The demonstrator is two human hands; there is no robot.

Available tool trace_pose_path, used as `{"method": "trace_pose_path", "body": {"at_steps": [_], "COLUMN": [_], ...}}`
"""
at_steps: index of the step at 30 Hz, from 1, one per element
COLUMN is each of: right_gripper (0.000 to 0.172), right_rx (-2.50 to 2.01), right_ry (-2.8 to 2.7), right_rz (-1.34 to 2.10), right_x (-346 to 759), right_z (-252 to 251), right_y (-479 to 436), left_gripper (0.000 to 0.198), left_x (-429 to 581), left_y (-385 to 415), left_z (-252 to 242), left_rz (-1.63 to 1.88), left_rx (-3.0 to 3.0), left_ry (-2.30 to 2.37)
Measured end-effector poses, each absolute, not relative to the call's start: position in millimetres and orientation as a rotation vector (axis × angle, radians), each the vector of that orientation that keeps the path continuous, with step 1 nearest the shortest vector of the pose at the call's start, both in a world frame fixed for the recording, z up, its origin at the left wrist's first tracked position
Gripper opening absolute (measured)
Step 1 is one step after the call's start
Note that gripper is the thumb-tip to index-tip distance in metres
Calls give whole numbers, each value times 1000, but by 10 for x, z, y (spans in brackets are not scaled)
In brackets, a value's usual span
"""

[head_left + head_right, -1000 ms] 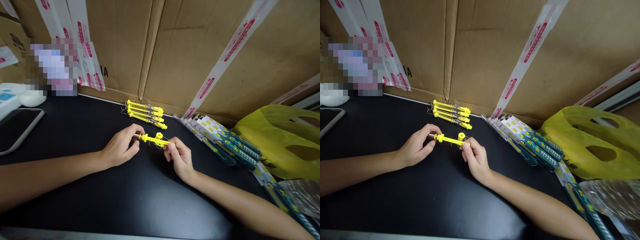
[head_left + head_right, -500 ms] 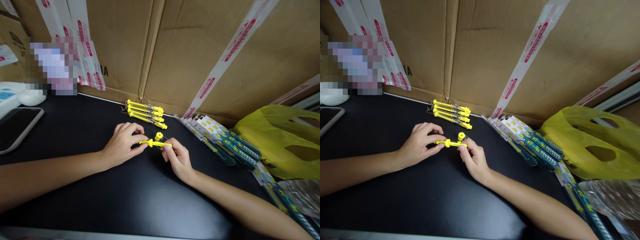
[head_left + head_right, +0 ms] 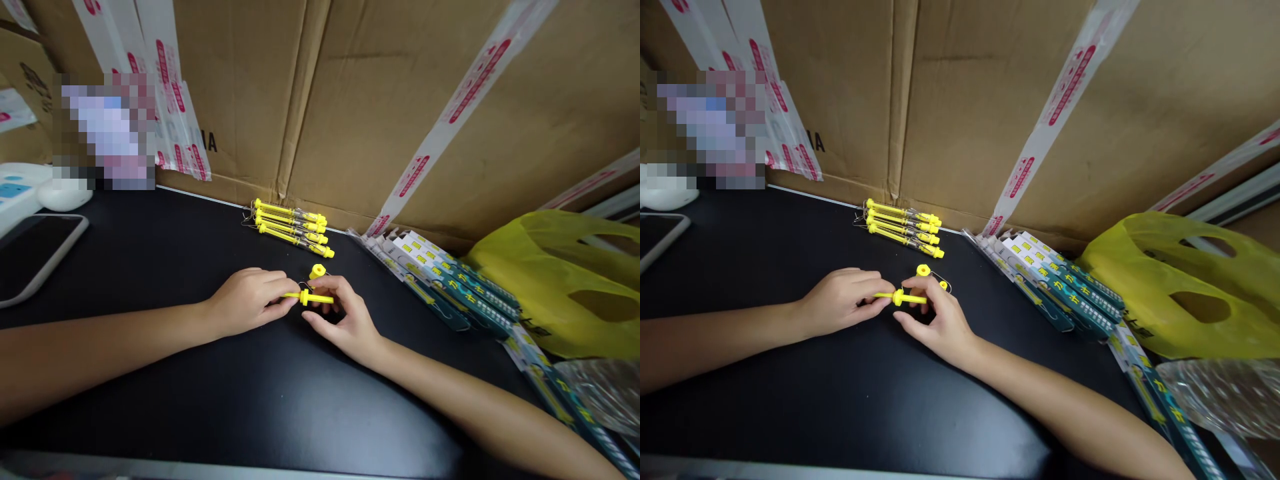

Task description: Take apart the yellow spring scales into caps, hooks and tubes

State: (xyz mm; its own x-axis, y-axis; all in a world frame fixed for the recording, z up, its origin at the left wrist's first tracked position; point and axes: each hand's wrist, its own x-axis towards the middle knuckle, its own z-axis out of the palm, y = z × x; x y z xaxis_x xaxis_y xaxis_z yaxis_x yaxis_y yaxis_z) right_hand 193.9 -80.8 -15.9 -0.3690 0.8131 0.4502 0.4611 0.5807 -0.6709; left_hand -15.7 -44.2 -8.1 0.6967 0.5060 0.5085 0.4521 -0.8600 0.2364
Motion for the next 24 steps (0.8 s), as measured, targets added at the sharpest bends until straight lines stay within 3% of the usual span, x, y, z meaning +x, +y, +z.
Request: {"method": "trace_pose_path", "body": {"at_steps": [6, 24], "right_gripper": [21, 16], "right_rx": [-929, -1043], "right_ry": [-2046, -1735], "right_rz": [580, 514], "right_x": [1927, 1993], "right_z": [-156, -144], "right_y": [-781, -670], "left_gripper": [19, 16], "left_x": [-160, -171], "left_y": [-459, -381], "left_z": [-111, -60], "left_rz": [830, 1012], "left_rx": [2891, 2477], "left_ry": [767, 1025]}}
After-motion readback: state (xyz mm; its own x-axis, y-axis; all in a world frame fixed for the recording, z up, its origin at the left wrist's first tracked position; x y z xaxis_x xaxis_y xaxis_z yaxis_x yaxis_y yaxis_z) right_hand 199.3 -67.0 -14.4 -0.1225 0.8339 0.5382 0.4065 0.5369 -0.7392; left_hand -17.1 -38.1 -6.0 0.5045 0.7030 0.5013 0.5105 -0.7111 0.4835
